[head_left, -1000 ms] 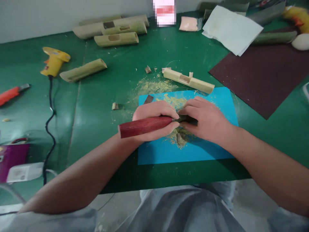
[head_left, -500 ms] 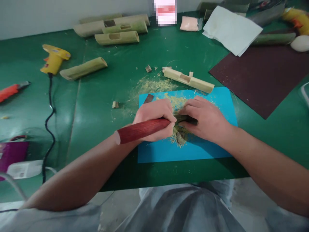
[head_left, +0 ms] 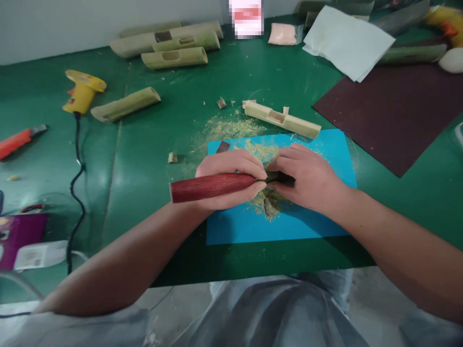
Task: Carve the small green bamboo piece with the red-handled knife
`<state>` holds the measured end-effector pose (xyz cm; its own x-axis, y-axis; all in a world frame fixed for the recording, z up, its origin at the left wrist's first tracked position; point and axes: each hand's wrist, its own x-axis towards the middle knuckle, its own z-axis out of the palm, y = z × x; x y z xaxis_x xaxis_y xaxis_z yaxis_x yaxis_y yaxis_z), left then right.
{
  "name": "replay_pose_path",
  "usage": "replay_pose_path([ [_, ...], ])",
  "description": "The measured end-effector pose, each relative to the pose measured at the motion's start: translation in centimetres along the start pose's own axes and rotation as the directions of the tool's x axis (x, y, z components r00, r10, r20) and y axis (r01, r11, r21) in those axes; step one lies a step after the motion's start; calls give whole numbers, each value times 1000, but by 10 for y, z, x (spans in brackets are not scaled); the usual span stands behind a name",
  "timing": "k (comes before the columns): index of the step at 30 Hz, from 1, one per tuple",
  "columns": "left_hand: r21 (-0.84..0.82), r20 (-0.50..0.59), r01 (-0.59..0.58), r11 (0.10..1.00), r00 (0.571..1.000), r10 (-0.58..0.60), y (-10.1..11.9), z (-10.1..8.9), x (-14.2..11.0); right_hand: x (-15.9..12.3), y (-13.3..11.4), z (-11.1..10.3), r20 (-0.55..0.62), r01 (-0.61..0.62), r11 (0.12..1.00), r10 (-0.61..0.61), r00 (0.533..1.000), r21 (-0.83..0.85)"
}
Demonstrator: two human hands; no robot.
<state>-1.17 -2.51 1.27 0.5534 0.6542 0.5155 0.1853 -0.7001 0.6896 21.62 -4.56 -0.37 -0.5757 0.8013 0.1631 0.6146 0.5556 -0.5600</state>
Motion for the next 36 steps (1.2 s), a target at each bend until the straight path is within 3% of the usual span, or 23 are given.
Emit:
replay_pose_path([
  [19,10,46,-127,992,991,126,-7,4,1,2,0,3,-20,9,1000,-9,1000,-26],
  [36,22,46,-111,994,993,110,-8,5,0,2,-1,2,-15,-5,1000,5,1000,-10],
])
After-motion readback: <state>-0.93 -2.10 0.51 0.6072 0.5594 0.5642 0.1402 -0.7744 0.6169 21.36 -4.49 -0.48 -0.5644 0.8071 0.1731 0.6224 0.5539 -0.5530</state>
